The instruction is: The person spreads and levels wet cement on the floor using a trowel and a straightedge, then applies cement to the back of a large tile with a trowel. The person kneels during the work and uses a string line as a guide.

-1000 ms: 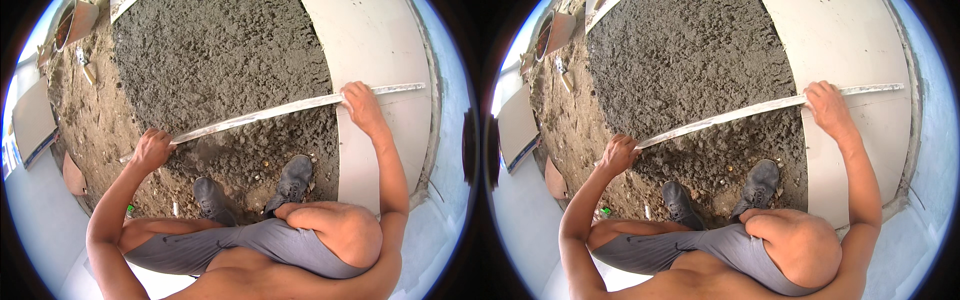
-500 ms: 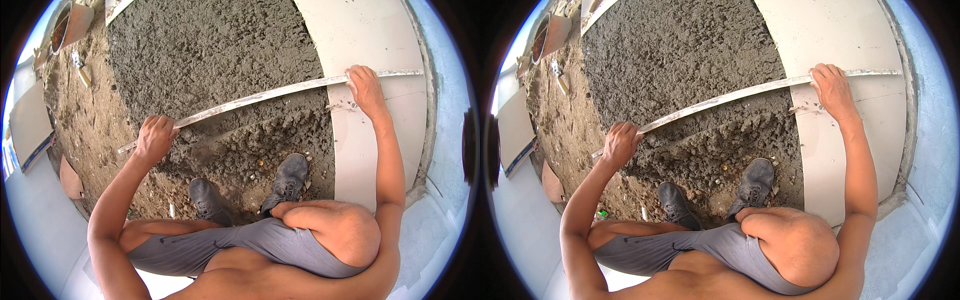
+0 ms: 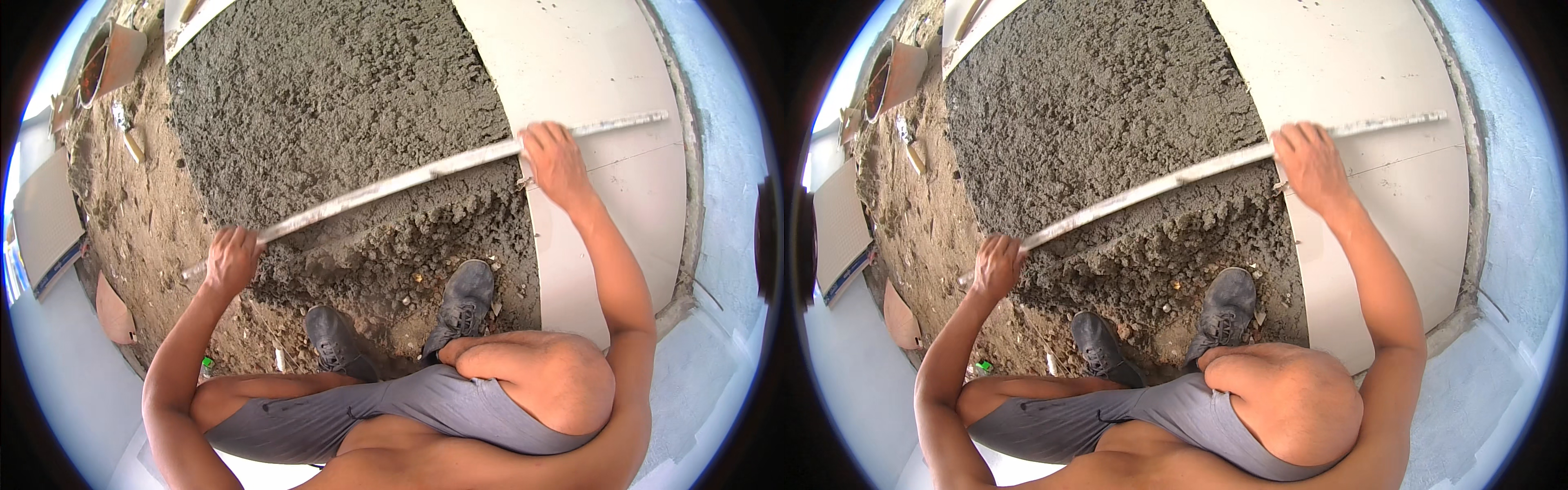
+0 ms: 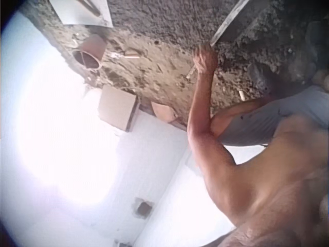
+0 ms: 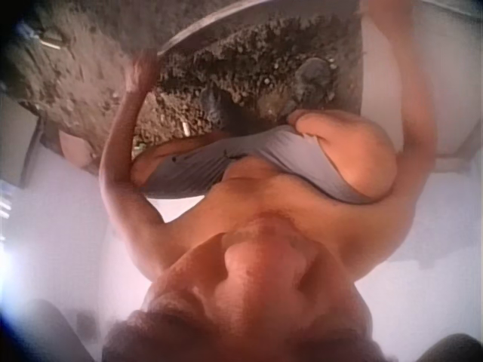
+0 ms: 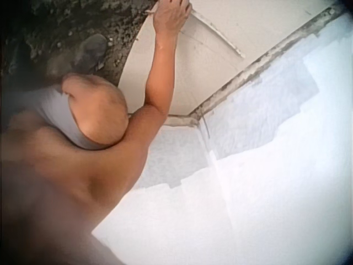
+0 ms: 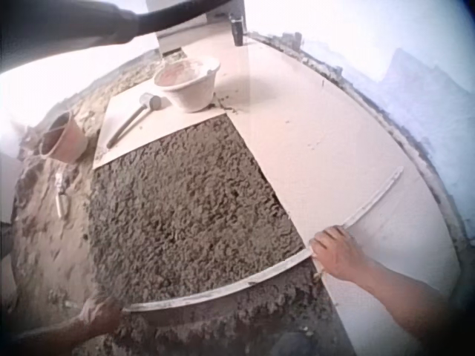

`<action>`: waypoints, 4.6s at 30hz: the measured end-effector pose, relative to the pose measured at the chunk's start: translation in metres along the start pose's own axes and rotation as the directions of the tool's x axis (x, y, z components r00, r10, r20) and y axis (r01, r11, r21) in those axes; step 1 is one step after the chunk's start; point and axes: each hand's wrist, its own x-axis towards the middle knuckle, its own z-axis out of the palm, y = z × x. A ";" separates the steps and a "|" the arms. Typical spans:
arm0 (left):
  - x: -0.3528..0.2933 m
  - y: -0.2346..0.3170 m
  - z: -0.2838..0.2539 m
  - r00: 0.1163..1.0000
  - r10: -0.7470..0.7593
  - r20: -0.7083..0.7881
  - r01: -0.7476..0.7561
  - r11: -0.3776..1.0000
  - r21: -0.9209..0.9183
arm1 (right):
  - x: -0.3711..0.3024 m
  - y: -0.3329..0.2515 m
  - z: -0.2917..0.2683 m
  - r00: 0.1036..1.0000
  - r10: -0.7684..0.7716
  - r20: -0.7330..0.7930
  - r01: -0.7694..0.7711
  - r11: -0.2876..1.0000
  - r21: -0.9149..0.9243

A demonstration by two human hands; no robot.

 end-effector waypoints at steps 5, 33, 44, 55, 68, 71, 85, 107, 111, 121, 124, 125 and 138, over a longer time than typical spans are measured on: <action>0.031 -0.008 -0.026 0.987 0.074 -0.142 -0.062 0.994 0.085 | 0.060 0.036 0.003 0.998 -0.020 -0.056 0.020 1.000 -0.011; 0.180 -0.029 -0.095 0.954 -0.216 -0.206 0.224 0.974 0.016 | 0.122 0.126 0.010 0.966 0.243 -0.089 -0.243 0.970 0.008; 0.169 -0.045 -0.089 0.940 -0.201 -0.274 0.213 0.977 0.014 | 0.145 0.130 0.005 0.964 0.252 -0.082 -0.253 0.968 -0.001; 0.211 -0.048 -0.098 0.941 -0.240 -0.240 0.256 0.966 0.037 | 0.181 0.156 0.014 0.919 0.383 -0.088 -0.389 0.919 -0.063; 0.158 -0.015 -0.098 0.990 -0.131 -0.055 0.135 0.988 0.070 | 0.105 0.133 0.002 0.956 0.292 -0.024 -0.293 0.955 -0.045; 0.138 -0.002 -0.085 0.985 -0.170 0.031 0.169 0.985 0.027 | 0.069 0.112 -0.008 0.960 0.277 0.031 -0.277 0.961 -0.007; 0.026 0.066 -0.031 0.971 0.089 0.221 -0.079 0.996 -0.051 | -0.052 0.066 -0.016 0.957 0.258 0.134 -0.265 0.963 0.040; 0.030 0.055 -0.040 0.974 0.079 0.212 -0.050 0.989 -0.140 | -0.036 0.048 -0.030 0.981 0.181 0.066 -0.185 0.981 0.065; 0.026 0.064 -0.041 0.969 0.127 0.210 -0.095 0.983 -0.155 | -0.056 0.038 -0.035 0.968 0.218 0.122 -0.225 0.973 0.045; 0.011 0.062 -0.027 0.974 0.161 0.160 -0.141 0.982 -0.128 | -0.065 0.033 -0.035 0.977 0.177 0.118 -0.186 0.980 0.065; 0.005 0.061 -0.029 0.971 0.168 0.169 -0.144 0.979 -0.144 | -0.061 0.029 -0.033 0.979 0.161 0.125 -0.170 0.983 0.065; 0.002 0.059 -0.019 0.969 0.186 0.160 -0.165 0.977 -0.136 | -0.060 0.029 -0.033 0.980 0.157 0.123 -0.165 0.984 0.062; -0.004 0.069 -0.010 0.988 0.154 0.018 -0.152 0.987 -0.059 | -0.067 0.031 -0.025 0.991 0.112 0.075 -0.112 0.994 -0.014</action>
